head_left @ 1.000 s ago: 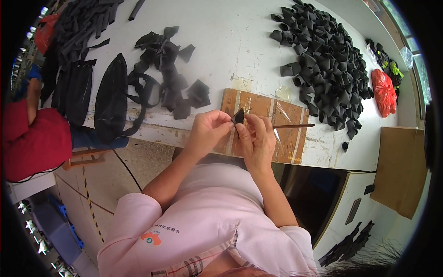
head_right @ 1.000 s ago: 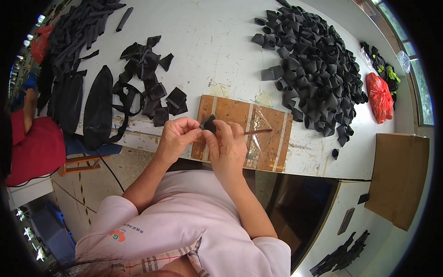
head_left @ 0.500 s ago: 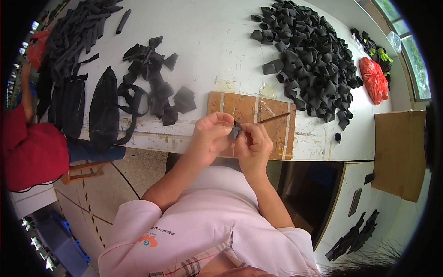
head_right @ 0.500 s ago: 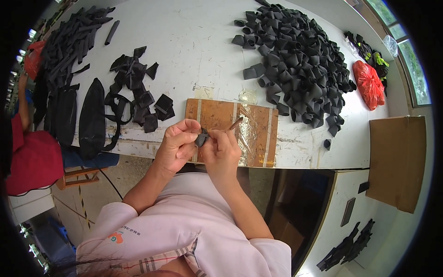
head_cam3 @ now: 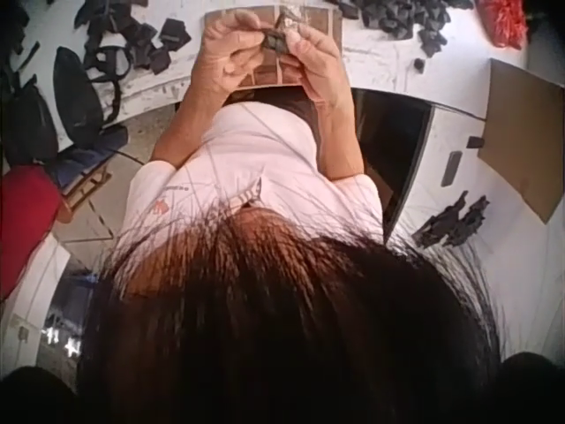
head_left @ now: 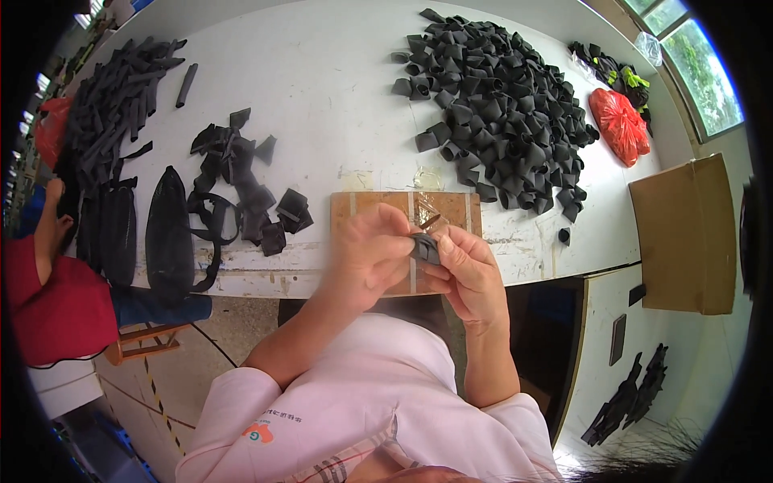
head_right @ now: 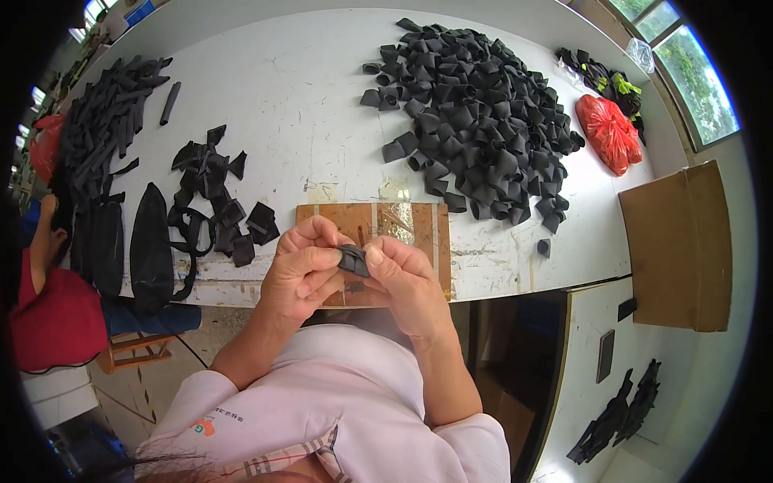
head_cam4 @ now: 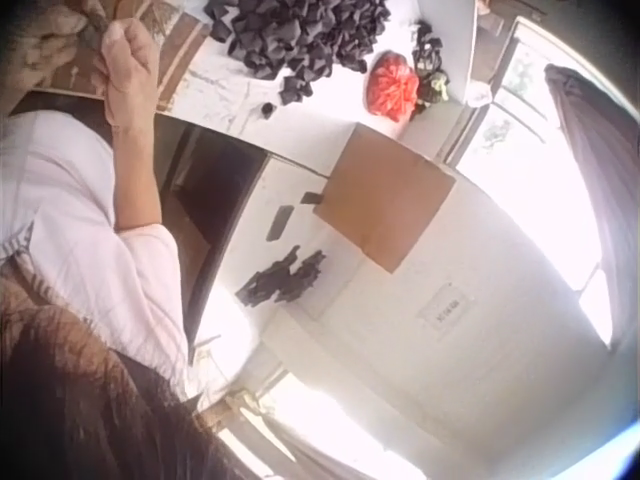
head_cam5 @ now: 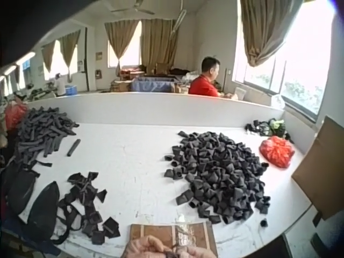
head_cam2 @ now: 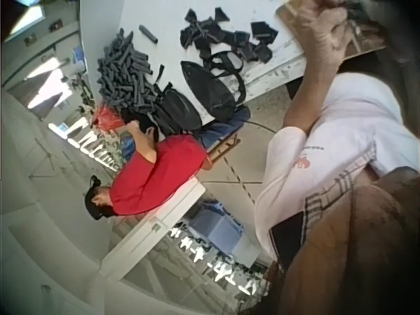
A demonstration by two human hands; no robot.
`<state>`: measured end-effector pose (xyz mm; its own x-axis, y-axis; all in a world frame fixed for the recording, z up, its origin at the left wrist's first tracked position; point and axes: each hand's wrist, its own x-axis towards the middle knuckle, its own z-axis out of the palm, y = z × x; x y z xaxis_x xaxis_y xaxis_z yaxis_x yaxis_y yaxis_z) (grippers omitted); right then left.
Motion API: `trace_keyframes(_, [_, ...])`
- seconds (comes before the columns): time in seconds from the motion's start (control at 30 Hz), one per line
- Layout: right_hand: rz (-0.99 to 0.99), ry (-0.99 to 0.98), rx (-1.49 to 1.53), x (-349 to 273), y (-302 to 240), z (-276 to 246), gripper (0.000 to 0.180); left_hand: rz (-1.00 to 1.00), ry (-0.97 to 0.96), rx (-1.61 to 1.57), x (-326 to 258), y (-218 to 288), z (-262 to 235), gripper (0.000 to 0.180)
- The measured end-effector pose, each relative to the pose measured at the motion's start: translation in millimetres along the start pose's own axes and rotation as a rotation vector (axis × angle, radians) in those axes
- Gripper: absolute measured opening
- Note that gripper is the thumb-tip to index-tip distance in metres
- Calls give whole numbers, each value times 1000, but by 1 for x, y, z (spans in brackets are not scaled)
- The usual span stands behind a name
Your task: Applying glue and sticking together small black foam or fabric components at a workshop production table.
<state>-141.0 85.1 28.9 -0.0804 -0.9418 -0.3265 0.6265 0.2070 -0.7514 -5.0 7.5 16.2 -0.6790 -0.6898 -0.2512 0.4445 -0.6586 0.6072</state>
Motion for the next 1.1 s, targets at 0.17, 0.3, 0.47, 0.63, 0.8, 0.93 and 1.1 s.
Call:
trace_keyframes(0.17, [-157,-92,-274,22,-35,11,24,-268,-263,-609,10,24,17,18])
trace_keyframes(0.3, [-39,-157,-119,40,-3,-17,23,-173,14,-172,18,5,-2,17])
trace_keyframes(0.47, [-327,51,-520,29,-7,-8,26,590,22,649,17,3,13,29])
trace_keyframes(0.63, [-849,162,-745,17,-4,-2,30,720,-272,951,22,15,15,13])
trace_keyframes(0.8, [-962,236,-999,10,-6,14,32,439,-125,199,13,6,19,7])
trace_keyframes(0.93, [-993,297,-1022,13,-7,19,19,272,-111,-163,13,-4,9,10])
trace_keyframes(1.1, [-1053,283,-1066,20,-1,11,13,219,-64,-228,10,-12,3,10])
